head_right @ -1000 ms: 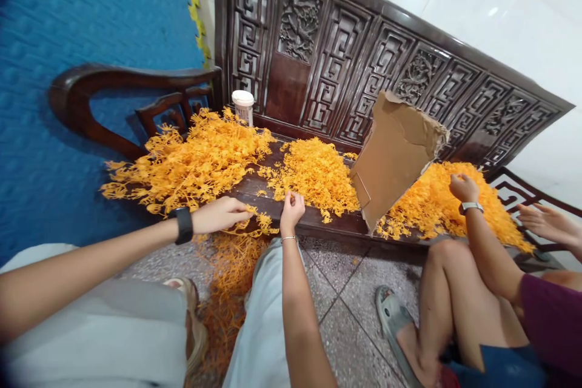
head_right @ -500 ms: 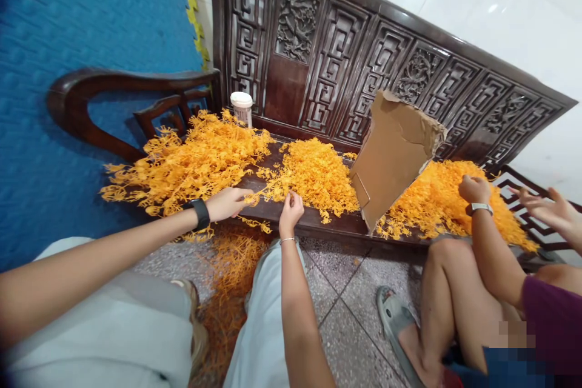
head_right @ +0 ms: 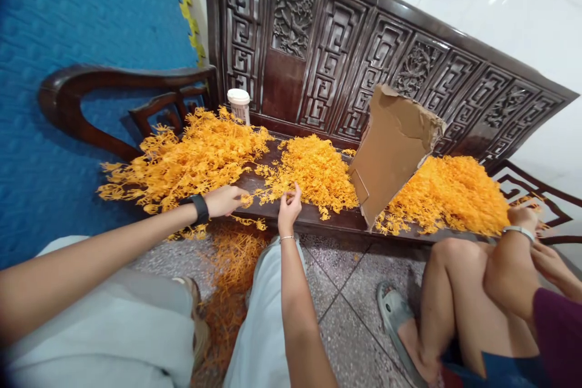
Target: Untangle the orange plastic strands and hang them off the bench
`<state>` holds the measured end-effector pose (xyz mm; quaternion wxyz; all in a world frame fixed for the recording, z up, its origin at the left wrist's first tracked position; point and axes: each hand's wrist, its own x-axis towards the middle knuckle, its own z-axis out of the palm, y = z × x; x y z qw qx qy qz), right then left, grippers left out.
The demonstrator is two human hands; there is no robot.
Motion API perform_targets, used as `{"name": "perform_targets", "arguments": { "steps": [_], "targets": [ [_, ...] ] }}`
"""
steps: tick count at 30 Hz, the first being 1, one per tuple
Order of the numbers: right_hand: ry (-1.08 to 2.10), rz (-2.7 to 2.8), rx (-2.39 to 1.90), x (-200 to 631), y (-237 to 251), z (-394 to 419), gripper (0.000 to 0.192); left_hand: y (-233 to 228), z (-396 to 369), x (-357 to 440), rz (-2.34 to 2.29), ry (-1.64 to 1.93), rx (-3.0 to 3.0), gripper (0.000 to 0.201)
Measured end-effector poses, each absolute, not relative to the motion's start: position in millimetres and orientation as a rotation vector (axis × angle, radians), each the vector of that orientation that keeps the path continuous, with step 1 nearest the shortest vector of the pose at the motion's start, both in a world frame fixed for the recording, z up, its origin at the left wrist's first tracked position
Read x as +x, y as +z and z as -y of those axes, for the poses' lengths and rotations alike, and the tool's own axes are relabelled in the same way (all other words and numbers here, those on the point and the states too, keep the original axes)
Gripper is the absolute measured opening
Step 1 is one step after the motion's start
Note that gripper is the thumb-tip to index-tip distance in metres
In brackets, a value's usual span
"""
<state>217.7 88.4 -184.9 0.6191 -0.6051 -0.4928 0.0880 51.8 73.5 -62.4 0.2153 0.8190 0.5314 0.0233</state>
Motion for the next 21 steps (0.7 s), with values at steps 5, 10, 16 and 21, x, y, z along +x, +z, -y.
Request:
{"name": "perform_targets", "arguments": {
  "steps": [5, 10, 16, 21],
  "targets": [
    [0.151, 1.262, -1.384, 219, -186, -86, 0.046, -58, -68, 46, -1.476, 0.014, 2.249, 0.024],
    [0.174, 1.445, -1.370, 220, -185, -83, 0.035, -62, -68, 41, -1.493, 0.031, 2.202, 0.021],
    [0.199, 1.494, -1.371, 220, -185, -82, 0.032, -57, -73, 43, -1.499, 0.112, 2.185, 0.020],
    [0.230, 1.491, -1.328, 219, -190, -84, 0.031, -53, -67, 38, -1.448, 0.141, 2.191, 0.019]
  ]
}}
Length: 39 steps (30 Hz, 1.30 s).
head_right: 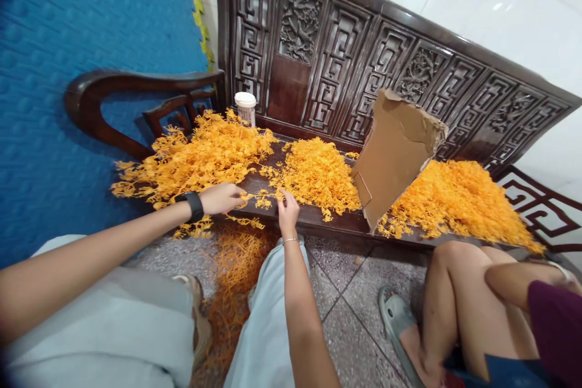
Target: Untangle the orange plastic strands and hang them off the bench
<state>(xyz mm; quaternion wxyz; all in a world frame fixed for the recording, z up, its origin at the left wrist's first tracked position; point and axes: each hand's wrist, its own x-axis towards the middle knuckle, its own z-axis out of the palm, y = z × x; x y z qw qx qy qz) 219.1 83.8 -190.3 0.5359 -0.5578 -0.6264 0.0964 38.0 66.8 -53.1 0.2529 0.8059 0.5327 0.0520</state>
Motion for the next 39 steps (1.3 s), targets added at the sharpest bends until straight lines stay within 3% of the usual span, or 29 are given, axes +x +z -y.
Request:
{"name": "perform_targets", "arguments": {
  "steps": [9, 17, 28, 39],
  "targets": [
    [0.128, 1.457, -1.468, 217, -194, -91, 0.029, -59, -33, 44, -1.194, 0.257, 1.773, 0.024],
    [0.066, 1.322, -1.456, 217, -192, -96, 0.037, -34, 1, 8, -1.239, 0.312, 1.920, 0.033],
    [0.087, 1.234, -1.467, 216, -189, -93, 0.042, -47, -28, -19, -1.379, 0.314, 1.973, 0.032],
    [0.184, 1.422, -1.330, 215, -180, -81, 0.044, -51, -61, 26, -1.357, 0.303, 2.104, 0.029]
  ]
}}
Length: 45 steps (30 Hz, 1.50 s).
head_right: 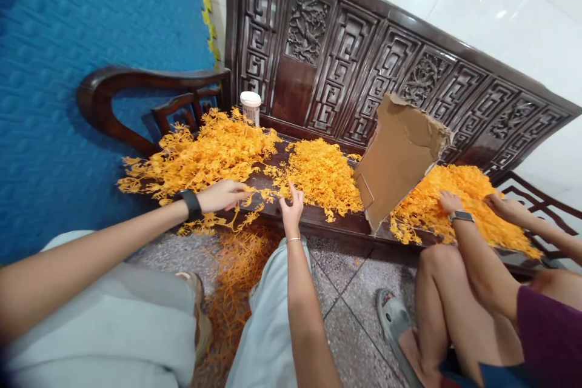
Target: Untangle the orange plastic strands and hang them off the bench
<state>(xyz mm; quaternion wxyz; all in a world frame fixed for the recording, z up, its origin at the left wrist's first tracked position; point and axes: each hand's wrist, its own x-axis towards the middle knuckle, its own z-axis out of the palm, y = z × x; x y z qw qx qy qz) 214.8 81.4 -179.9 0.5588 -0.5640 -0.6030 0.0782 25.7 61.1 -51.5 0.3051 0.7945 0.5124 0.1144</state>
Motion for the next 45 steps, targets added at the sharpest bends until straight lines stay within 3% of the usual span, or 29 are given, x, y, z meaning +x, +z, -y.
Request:
{"name": "perform_targets", "arguments": {
  "steps": [13, 29, 45],
  "targets": [
    [0.198, 1.433, -1.369, 217, -186, -86, 0.025, -49, -83, 76, -1.425, 0.315, 2.281, 0.029],
    [0.173, 1.523, -1.355, 212, -188, -84, 0.024, -69, -45, 38, -1.493, 0.133, 2.367, 0.025],
    [0.169, 1.468, -1.358, 210, -185, -85, 0.031, -69, -18, 61, -1.628, 0.067, 2.426, 0.029]
  ]
}}
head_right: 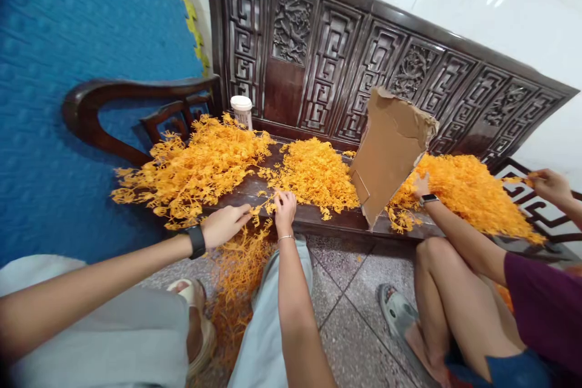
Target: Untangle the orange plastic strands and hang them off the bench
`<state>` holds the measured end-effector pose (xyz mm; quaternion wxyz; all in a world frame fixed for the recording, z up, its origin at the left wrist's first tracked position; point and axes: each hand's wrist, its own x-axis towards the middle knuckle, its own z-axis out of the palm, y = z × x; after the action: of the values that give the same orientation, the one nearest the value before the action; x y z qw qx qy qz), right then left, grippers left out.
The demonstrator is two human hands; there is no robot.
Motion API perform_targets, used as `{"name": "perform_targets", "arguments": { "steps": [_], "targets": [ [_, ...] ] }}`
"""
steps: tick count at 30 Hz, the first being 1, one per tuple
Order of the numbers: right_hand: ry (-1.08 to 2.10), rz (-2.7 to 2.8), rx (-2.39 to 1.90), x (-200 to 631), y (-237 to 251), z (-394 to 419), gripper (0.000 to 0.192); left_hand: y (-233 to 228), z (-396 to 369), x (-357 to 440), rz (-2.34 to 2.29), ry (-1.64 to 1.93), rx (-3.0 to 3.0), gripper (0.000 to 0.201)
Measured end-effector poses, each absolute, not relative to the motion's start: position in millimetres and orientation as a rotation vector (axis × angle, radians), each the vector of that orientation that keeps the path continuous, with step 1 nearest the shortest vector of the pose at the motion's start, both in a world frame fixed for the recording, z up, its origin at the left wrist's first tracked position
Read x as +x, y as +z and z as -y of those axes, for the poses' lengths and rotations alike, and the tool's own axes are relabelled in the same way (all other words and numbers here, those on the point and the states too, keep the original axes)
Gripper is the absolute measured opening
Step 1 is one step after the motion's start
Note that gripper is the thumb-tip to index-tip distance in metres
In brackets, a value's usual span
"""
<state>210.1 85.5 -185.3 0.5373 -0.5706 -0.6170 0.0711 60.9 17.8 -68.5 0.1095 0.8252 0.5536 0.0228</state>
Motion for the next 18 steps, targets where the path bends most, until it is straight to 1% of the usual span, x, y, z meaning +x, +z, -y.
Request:
{"name": "perform_targets", "arguments": {
  "steps": [11, 14, 18],
  "targets": [
    [0.163, 1.506, -1.374, 211, -185, -86, 0.032, -66, -10, 56, -1.660, 0.022, 2.392, 0.026],
    [0.177, 1.389, -1.380, 212, -187, -91, 0.034, -66, 3, 55, -1.602, 0.017, 2.408, 0.024],
    [0.167, 1.422, -1.396, 212, -189, -93, 0.035, -66, 14, 46, -1.524, 0.027, 2.462, 0.025]
  ]
}}
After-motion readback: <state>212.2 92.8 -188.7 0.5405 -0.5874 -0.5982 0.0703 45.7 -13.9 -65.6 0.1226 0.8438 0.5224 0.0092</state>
